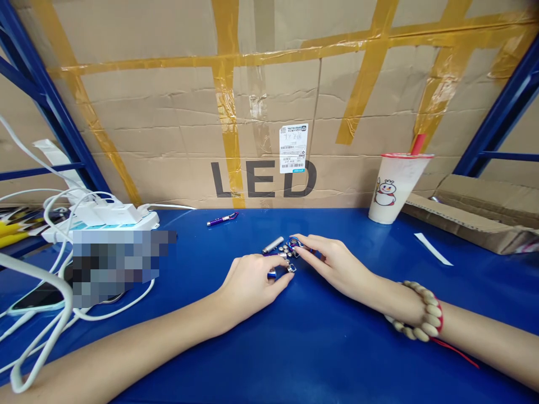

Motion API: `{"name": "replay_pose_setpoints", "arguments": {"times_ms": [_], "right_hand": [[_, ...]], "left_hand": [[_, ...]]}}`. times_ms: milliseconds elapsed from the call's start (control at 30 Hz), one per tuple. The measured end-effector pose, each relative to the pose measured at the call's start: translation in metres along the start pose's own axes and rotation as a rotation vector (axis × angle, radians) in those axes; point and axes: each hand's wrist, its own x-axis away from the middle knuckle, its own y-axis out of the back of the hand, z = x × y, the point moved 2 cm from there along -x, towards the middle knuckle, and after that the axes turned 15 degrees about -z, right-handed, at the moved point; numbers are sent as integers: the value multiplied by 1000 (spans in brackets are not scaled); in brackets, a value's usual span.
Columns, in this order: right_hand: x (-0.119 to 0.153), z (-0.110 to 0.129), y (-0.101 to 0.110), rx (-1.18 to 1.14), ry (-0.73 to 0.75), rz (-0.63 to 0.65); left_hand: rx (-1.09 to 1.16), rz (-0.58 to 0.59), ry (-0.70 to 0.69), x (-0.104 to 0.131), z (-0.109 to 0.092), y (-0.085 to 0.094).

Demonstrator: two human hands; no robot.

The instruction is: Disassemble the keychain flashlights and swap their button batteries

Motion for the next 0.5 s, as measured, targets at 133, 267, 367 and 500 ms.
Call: {"name": "replay_pose_setpoints", "arguments": {"times_ms": [133, 267, 367, 500], "right_hand": [[1, -4, 2, 146, -57, 89], [0, -3, 4, 309, -81, 148], [-1, -3, 6, 394, -110, 164], [-1, -6, 8, 419, -101, 143]], "left_hand": [[-63, 11, 34, -1, 1, 2], [-89, -3, 64, -2, 3, 2], [-74, -5, 96, -2, 4, 1], [1, -14, 105, -3, 4, 0]]}}
